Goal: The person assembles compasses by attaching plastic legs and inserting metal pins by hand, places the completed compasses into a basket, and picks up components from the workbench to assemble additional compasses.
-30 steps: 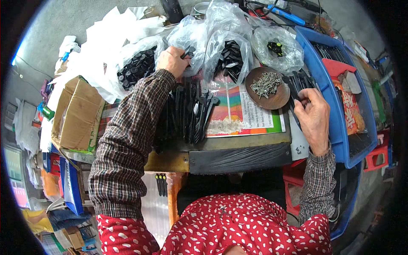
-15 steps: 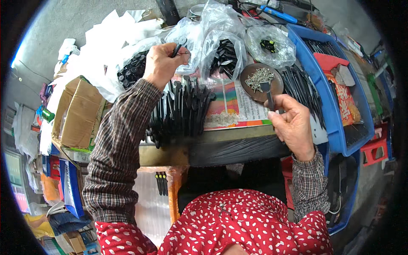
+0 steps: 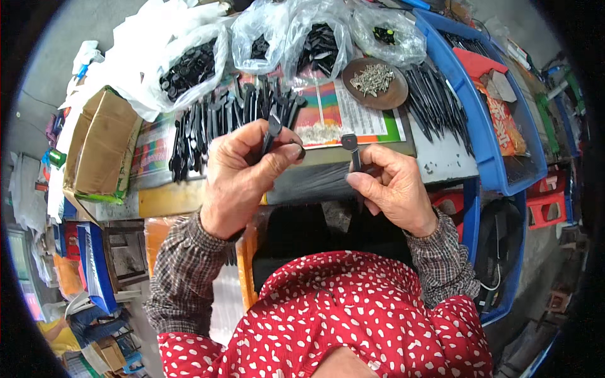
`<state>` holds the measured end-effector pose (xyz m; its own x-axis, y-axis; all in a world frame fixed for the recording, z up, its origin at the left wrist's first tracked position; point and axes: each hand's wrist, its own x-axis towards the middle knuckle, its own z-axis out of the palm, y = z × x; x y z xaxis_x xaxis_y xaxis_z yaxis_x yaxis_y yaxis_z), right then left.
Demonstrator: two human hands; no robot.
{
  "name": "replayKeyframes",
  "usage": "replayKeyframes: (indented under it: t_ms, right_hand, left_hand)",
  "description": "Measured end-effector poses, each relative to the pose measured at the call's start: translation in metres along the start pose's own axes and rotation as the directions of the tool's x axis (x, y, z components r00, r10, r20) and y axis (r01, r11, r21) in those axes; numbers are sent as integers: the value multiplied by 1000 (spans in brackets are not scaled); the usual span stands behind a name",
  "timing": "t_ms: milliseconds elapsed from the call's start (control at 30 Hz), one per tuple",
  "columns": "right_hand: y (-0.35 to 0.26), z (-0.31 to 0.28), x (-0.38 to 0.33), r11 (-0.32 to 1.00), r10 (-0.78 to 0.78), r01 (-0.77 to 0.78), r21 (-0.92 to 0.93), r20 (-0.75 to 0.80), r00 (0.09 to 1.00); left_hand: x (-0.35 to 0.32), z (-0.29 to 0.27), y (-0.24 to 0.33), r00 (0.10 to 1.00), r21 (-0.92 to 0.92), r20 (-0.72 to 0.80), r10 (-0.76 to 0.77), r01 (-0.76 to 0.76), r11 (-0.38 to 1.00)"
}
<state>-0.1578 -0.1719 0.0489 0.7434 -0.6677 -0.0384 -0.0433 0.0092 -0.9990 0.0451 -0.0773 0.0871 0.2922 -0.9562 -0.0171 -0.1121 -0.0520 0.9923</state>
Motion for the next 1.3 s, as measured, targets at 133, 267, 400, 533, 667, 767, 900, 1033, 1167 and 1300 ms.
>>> replayKeyframes:
  t_ms: [133,267,400,533,667,767,900,1033,1167,1300]
  right_hand:
    - [5,16,-12,1000,8,-6,-19,72,997]
    - [8,27,-17,999,14,-10,-36,96,995]
    - [10,35,-20,1000,1,3,-28,124,992]
    - [14,38,-22,999,37,-30,-45,159,987]
    - [16,40,-23,999,26,-18,-48,180,983]
    - [19,40,-23,997,48,-36,-72,178,983]
    - [23,40,-24,997,19,-5,-82,180,983]
    - [26,40,-25,997,45,-33,-72,174,984]
    - [34,40,-26,997,37,-25,-68,169,985]
    - [38,41,-27,998,56,-52,-26,187,981]
  left_hand:
    - [-23,14,-22,999,-260,-45,-6,-6,966]
    - [-35,23,-39,993,-340,-103,-54,16,940]
    - [-39,26,-49,986,-422,-152,-67,-4,907]
    - [-43,27,-53,989,-428,-137,-51,-12,904]
    - [-46,28,-58,989,-423,-142,-41,-23,906]
    - [-47,25,-61,994,-445,-96,-59,10,896]
    - [-47,30,-62,991,-422,-130,-44,-15,907]
    - [-47,31,-66,989,-391,-139,-51,-8,920]
    - [-47,36,-73,986,-359,-166,0,-60,931]
    - [-50,39,-75,981,-249,-192,40,-88,964]
